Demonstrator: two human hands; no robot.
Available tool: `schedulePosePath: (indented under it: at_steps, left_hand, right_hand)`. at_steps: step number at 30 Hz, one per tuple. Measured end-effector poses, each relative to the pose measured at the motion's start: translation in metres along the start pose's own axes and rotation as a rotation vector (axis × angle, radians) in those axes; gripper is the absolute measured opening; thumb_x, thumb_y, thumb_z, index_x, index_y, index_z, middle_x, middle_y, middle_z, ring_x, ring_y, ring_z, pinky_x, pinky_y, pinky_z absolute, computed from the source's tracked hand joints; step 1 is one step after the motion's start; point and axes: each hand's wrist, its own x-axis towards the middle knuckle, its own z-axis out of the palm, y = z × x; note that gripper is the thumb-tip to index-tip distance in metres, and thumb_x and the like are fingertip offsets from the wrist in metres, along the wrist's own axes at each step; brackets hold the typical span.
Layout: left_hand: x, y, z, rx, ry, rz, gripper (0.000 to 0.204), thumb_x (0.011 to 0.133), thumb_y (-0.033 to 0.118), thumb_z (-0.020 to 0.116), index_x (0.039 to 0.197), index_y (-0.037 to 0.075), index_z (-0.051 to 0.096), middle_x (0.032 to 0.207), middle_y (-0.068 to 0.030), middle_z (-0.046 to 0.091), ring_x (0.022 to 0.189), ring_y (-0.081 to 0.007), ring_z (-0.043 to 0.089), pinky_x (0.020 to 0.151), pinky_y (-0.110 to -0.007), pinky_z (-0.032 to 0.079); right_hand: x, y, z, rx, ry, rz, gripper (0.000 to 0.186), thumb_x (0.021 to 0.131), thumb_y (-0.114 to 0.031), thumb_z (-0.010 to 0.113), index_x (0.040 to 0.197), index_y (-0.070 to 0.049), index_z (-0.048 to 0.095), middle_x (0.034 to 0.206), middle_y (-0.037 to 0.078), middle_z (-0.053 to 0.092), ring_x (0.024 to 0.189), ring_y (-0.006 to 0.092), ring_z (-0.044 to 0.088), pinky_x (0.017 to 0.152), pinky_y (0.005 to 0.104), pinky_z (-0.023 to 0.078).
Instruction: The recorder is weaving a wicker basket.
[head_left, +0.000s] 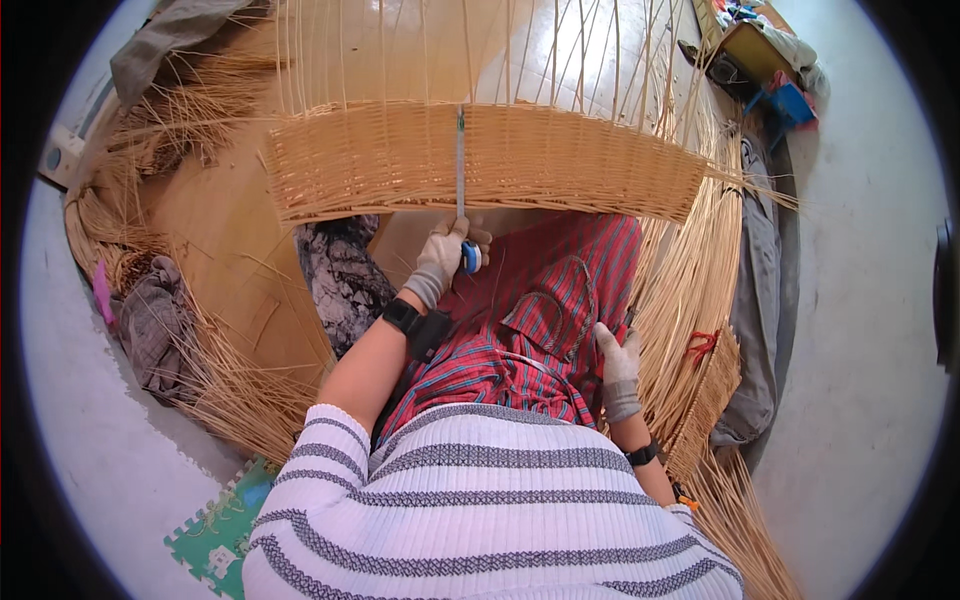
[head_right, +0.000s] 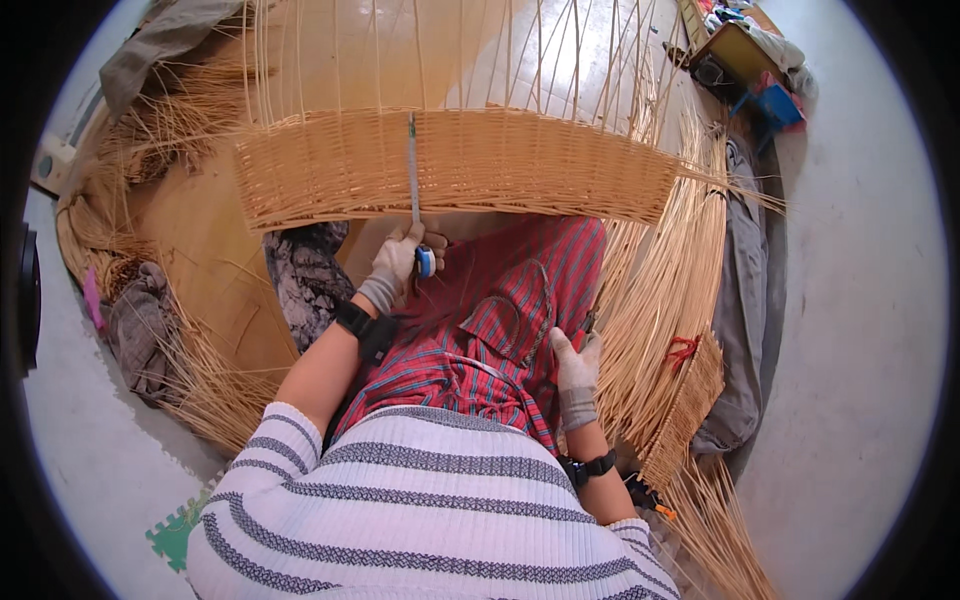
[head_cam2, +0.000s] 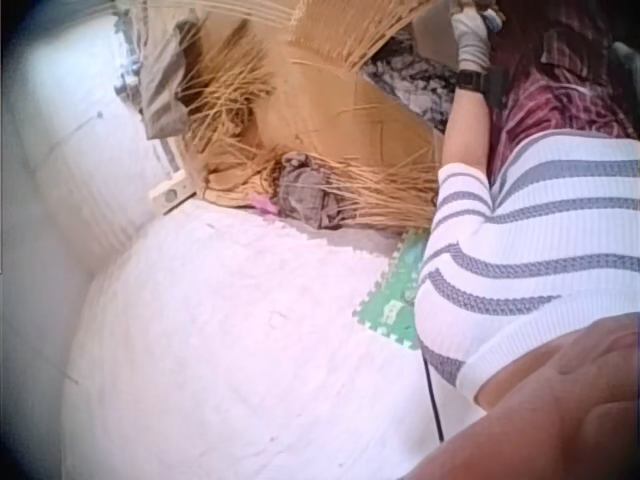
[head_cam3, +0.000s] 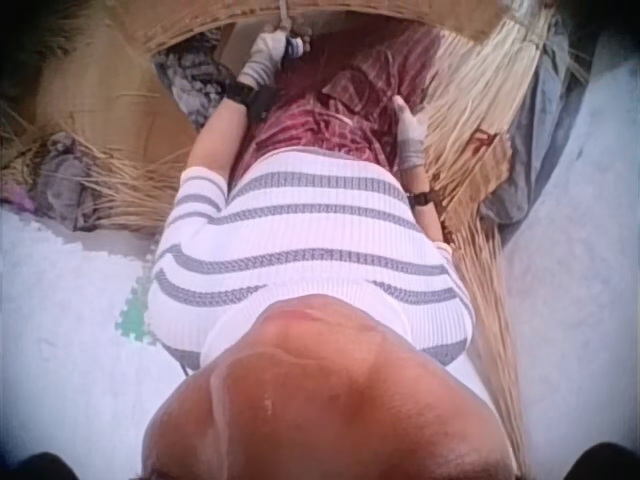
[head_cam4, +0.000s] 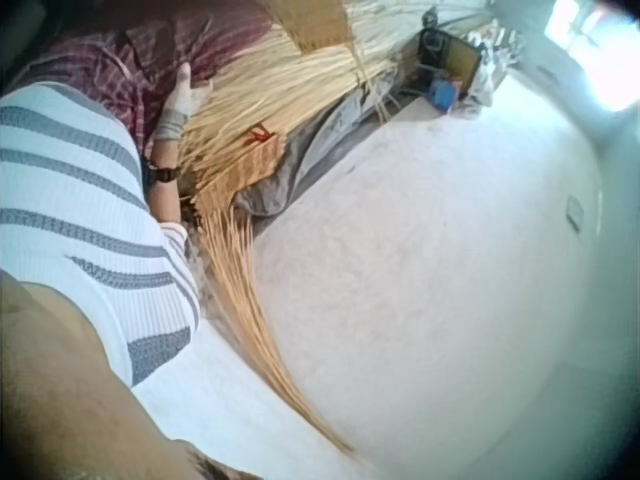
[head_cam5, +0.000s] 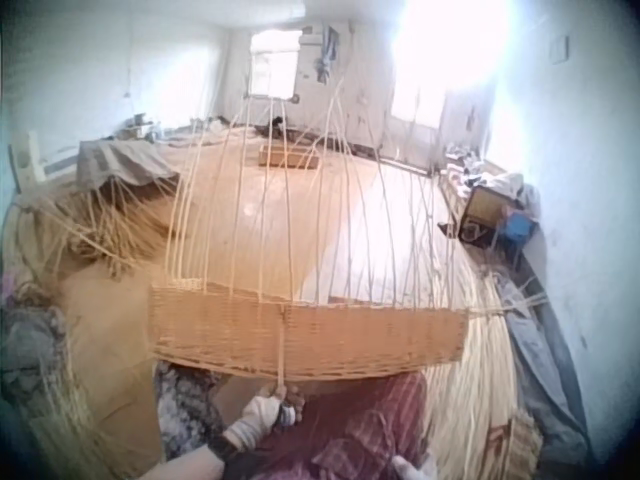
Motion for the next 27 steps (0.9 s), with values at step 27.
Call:
schedulePosePath:
  at_steps: [27]
  left_hand:
    - [-0.015, 0.011, -0.046, -0.08, 0.049, 0.037, 0.042, 0.109, 0.033, 0.049, 0.133, -0.001, 0.045, 0.086, -0.0205, 0.07, 0.062, -0.0272, 0.069, 0.049, -0.039, 0.058]
  right_hand:
    - [0.021, -0.073, 0.014, -0.722, 0.045, -0.543, 0.1, 0.078, -0.06, 0.079, 0.156, -0.01, 0.04, 0.144, 0.027, 0.047, 0.13, 0.0439, 0.048, 0.111, 0.0508, 0.04]
